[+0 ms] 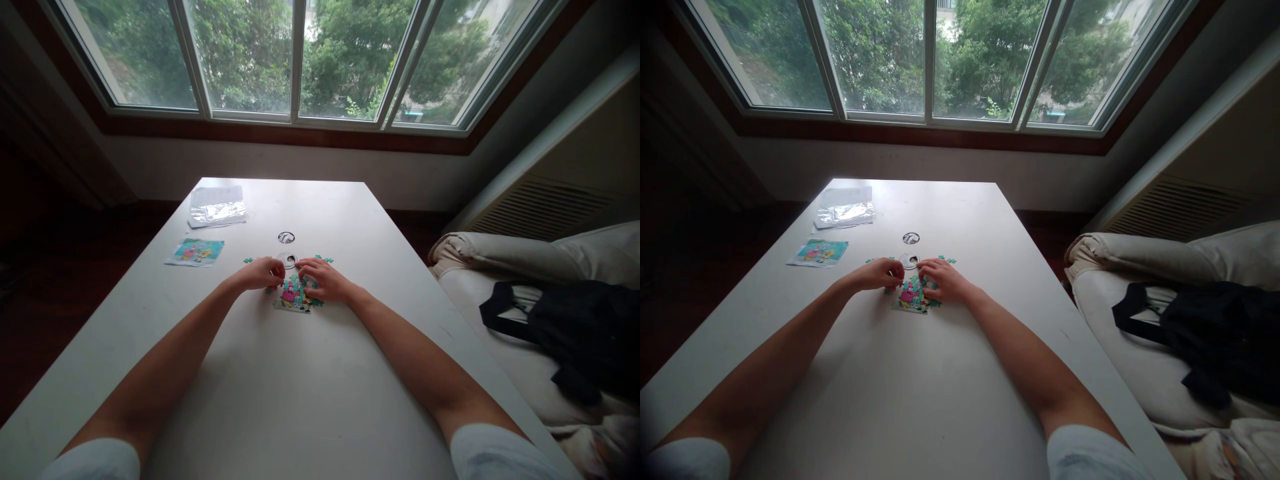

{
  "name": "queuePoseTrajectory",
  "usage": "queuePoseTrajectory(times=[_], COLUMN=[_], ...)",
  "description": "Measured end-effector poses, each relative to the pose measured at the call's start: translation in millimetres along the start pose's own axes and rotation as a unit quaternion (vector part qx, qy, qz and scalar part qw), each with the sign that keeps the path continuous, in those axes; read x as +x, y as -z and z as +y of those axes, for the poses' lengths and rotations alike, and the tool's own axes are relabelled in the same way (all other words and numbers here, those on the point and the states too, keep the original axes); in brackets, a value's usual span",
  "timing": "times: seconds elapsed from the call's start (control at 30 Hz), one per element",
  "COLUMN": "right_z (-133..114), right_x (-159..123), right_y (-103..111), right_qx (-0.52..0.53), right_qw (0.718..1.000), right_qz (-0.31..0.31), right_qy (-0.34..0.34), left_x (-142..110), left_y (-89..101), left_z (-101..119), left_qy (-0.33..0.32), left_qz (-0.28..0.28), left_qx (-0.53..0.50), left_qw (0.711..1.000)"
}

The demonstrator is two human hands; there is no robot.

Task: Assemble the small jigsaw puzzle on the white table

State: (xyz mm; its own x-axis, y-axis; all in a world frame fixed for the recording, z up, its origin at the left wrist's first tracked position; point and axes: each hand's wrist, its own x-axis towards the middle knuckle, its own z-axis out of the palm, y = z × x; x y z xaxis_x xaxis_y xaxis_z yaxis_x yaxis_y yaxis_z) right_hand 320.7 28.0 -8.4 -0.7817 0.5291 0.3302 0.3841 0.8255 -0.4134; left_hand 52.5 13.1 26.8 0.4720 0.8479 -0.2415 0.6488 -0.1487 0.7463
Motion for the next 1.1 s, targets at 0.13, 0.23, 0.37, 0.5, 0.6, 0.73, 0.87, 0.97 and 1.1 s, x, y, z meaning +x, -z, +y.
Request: queuePoseTrajectory(times=[0.13,0.23,0.37,0.5,0.6,0.73,0.87,0.97,1.1], right_z=[2,3,3,2,2,1,2,2,2], right_x=[0,0,0,1,1,1,1,1,1], right_y=[-2,-2,-2,-2,-1,0,0,0,0], right_qx=[-0.002,-0.003,-0.004,-0.005,-0.004,-0.003,-0.003,-0.003,-0.002], right_qw=[1.000,1.000,1.000,1.000,1.000,1.000,1.000,1.000,1.000], right_qz=[0.004,0.002,0.000,-0.004,-0.003,0.002,0.004,0.001,-0.003], right_qy=[-0.002,-0.001,-0.003,-0.005,-0.007,-0.003,-0.001,-0.003,-0.004], left_x=[-3,-6,-7,-7,-7,-7,-6,-7,-7], left_y=[0.3,1.1,0.5,-1.1,-2.8,-5.1,-6.4,-6.5,-5.9], left_z=[5,10,15,18,19,18,16,16,18], left_qy=[0.003,-0.002,-0.011,-0.007,-0.004,-0.011,-0.014,-0.006,0.001], left_qz=[-0.028,-0.016,0.002,0.012,0.016,0.029,0.035,0.034,0.027], left_qx=[0.073,0.127,0.177,0.183,0.192,0.215,0.228,0.234,0.236], left_qw=[0.997,0.992,0.984,0.983,0.981,0.976,0.973,0.972,0.971])
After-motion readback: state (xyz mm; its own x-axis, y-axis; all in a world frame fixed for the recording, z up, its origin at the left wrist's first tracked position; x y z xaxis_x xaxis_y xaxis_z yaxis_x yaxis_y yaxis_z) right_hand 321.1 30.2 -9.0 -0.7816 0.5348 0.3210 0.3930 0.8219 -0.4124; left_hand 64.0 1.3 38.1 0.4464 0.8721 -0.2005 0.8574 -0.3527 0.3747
